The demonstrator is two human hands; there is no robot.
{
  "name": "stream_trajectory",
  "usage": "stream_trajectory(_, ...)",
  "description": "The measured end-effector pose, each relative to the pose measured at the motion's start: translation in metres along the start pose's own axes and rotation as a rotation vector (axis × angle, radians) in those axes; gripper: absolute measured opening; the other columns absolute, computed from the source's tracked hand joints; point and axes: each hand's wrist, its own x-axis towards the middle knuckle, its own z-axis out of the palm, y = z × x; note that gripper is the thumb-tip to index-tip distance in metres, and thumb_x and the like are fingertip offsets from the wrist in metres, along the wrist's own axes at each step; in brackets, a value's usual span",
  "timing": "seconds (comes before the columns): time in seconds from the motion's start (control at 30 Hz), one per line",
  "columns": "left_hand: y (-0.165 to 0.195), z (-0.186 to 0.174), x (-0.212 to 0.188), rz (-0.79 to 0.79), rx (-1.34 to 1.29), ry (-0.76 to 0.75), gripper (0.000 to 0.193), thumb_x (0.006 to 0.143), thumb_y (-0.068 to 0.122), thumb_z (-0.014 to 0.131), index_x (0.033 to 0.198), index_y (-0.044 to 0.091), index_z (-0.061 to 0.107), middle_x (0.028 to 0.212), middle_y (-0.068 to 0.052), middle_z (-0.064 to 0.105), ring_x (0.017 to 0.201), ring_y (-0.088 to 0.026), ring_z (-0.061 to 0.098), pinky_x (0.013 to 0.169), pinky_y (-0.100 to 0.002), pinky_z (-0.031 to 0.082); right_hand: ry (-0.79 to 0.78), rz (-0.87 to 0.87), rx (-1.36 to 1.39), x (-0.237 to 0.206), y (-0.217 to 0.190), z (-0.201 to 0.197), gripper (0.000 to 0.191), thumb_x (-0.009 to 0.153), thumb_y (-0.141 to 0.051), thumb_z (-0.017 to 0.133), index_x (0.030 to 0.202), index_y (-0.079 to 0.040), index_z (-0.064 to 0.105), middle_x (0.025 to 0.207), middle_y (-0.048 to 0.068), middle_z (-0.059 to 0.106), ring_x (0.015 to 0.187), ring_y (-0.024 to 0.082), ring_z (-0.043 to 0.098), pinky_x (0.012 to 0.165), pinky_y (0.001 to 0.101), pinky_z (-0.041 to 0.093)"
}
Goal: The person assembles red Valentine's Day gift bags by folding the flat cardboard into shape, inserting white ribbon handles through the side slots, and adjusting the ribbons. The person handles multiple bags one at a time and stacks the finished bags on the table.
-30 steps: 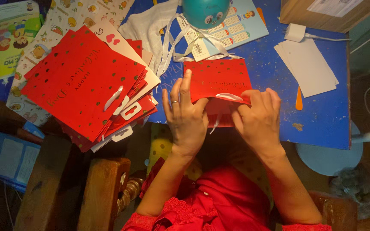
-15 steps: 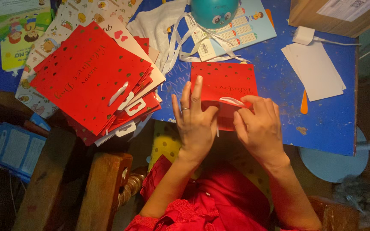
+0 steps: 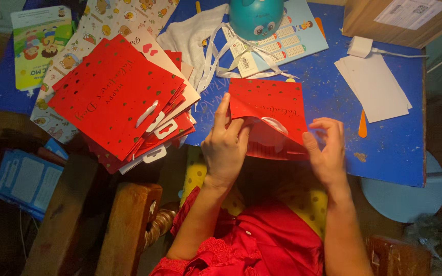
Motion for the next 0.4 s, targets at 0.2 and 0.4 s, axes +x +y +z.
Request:
stream_trajectory(0.2,0.005,0.004,-0.006,-0.034,-0.127,-0.004,0.011,0.089,0.006,0.077,0.097,0.008,0.069,0.147,-0.010,0.059,0.091,-0.026,0.075,0.075,-0.035,0.060,-0.065,0.466,0.750,-0.016,0.031,0.010,0.071,0.102,-0.026,0.057,0.161,-0.006,0.023,0.147,0.015,0.052,0.134,0.023,0.052,0.110,0.0352,0.044)
stream_trajectory(0.4,0.009,0.003,-0.017,-0.105,-0.469,-0.018,0.046,0.085,-0.006,0.066,0.127,0.004,0.051,0.146,-0.018,0.053,0.112,-0.029,0.070,0.085,-0.034,0.065,-0.064,0.373,0.801,-0.027,0.028,0.020,0.089,0.091,-0.012,0.068,0.165,-0.002,0.019,0.163,0.022,0.039,0.146,0.028,0.045,0.119,0.0424,0.036)
